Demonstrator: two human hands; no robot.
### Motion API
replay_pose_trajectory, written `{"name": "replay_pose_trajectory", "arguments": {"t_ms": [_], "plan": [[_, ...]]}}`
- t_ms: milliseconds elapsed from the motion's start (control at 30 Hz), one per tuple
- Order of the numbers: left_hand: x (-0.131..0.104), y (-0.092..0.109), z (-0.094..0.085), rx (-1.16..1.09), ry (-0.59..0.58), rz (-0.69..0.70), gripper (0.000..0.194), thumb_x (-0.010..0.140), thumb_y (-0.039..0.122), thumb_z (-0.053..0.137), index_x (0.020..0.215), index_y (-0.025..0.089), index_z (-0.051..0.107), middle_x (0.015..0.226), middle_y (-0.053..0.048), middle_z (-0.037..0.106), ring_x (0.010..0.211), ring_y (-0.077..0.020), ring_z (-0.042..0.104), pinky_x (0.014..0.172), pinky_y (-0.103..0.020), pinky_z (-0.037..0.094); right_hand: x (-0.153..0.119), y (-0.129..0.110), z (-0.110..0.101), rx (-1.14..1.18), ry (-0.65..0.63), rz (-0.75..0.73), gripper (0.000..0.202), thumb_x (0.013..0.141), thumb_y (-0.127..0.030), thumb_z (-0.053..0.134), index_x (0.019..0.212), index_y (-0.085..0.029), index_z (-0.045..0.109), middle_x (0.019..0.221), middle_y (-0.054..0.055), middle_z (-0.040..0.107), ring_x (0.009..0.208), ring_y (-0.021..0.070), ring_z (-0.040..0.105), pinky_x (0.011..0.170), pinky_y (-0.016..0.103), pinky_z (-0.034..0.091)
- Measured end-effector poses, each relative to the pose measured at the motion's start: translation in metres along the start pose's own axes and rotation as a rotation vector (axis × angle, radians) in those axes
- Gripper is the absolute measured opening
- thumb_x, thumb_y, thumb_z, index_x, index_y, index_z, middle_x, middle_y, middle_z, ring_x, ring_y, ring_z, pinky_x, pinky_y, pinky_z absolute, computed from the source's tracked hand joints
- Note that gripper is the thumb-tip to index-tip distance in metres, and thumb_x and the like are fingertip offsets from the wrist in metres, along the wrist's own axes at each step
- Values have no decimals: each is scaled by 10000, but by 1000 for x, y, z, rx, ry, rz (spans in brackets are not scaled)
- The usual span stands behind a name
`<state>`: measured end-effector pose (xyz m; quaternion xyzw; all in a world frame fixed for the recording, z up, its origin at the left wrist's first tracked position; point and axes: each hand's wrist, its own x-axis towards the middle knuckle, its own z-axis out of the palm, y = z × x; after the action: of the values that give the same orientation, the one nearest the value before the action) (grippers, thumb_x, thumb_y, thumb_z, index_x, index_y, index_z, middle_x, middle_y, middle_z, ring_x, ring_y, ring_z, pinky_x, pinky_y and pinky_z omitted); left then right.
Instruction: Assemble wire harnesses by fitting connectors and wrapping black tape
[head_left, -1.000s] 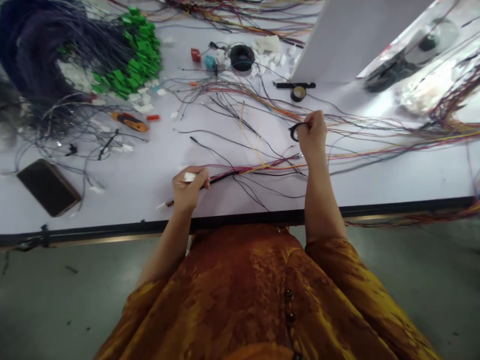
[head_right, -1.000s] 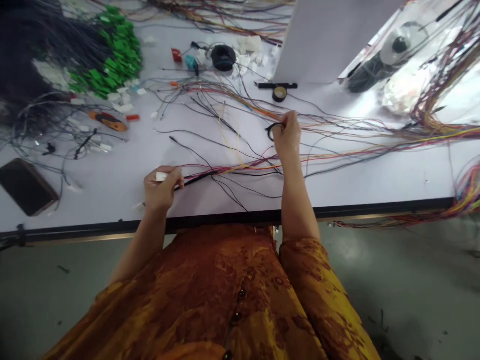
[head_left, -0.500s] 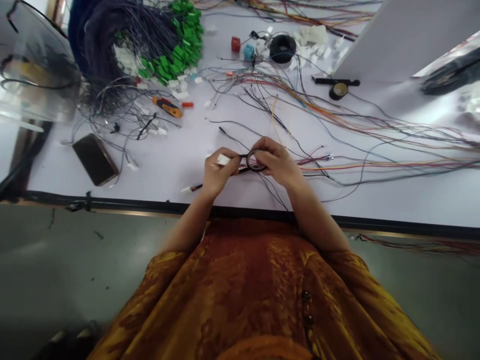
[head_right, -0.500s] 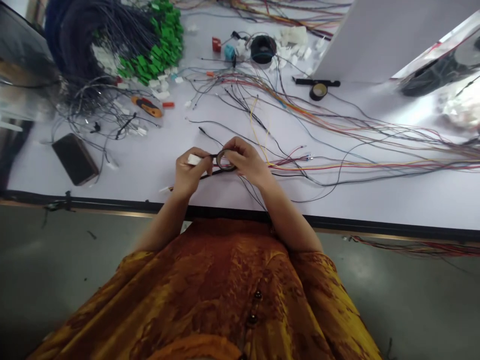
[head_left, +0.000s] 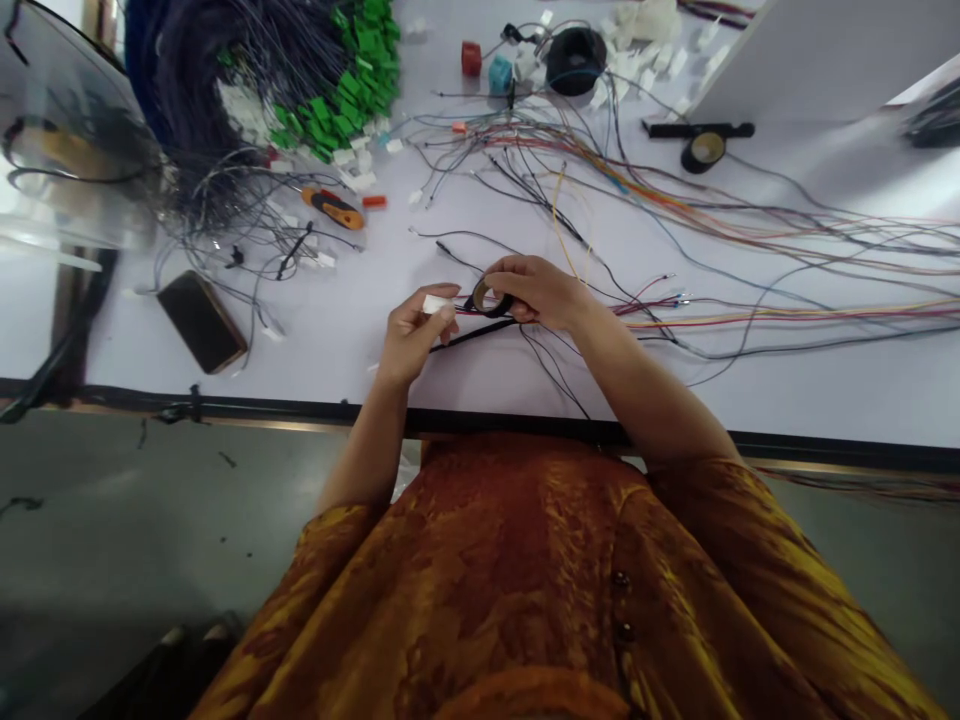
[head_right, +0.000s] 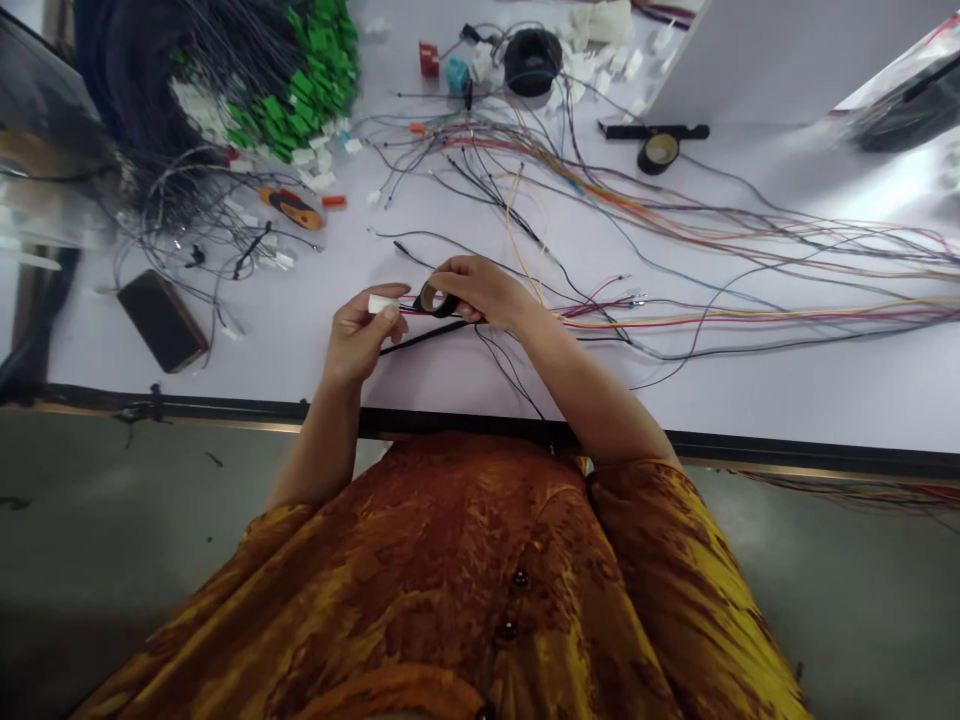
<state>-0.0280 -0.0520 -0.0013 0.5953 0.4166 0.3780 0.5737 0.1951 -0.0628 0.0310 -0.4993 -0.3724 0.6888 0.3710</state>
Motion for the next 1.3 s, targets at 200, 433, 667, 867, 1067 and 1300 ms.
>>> {"name": "replay_pose_trajectory", "arguments": {"t_ms": [200,433,667,867,1067,1300], "plan": [[7,10,6,22,37,-74,357,840,487,759,1033,194,698,531,58,599,334,-50,459,339,-161,328,-29,18,25,-299,109,-228,130,896,-258,631,984,-166,607,751,-3,616,541,76,455,497,213,378],[-9,31,25,124,57,5,333,928,495,669,1101,210,669,984,-46,771,744,-136,750,686,-252,633,-52,57,41,-591,305,-618,144,968,-305,552,1039,-193,610,1003,79,637,836,160,581,780,313,517],[-33,34,27,519,-82,402,203,950,372,660,1080,222,705,1036,-57,770,1006,-193,747,912,-330,612,-4,13,6,-55,148,-52,74,937,-222,583,995,-178,569,667,-53,512,449,52,305,392,193,236],[-18,14,24,185,141,112,302,949,496,639,1089,230,610,1047,-41,742,612,-96,717,488,-182,545,-48,55,21,-123,387,-362,293,968,-277,495,1246,-221,572,840,-4,599,542,80,456,513,214,461],[-6,21,32,165,90,79,332,1005,562,509,1154,267,544,836,0,720,606,-115,728,568,-208,589,-71,85,36,-603,236,-641,363,952,-221,517,1309,-204,583,1187,120,630,880,161,629,846,353,570],[-33,49,30,676,-319,460,311,989,480,573,1149,223,640,1146,-91,756,1086,-222,735,938,-367,613,-32,28,-3,-315,180,-193,164,901,-274,683,996,-164,607,716,-21,608,524,71,485,463,193,390]]}}
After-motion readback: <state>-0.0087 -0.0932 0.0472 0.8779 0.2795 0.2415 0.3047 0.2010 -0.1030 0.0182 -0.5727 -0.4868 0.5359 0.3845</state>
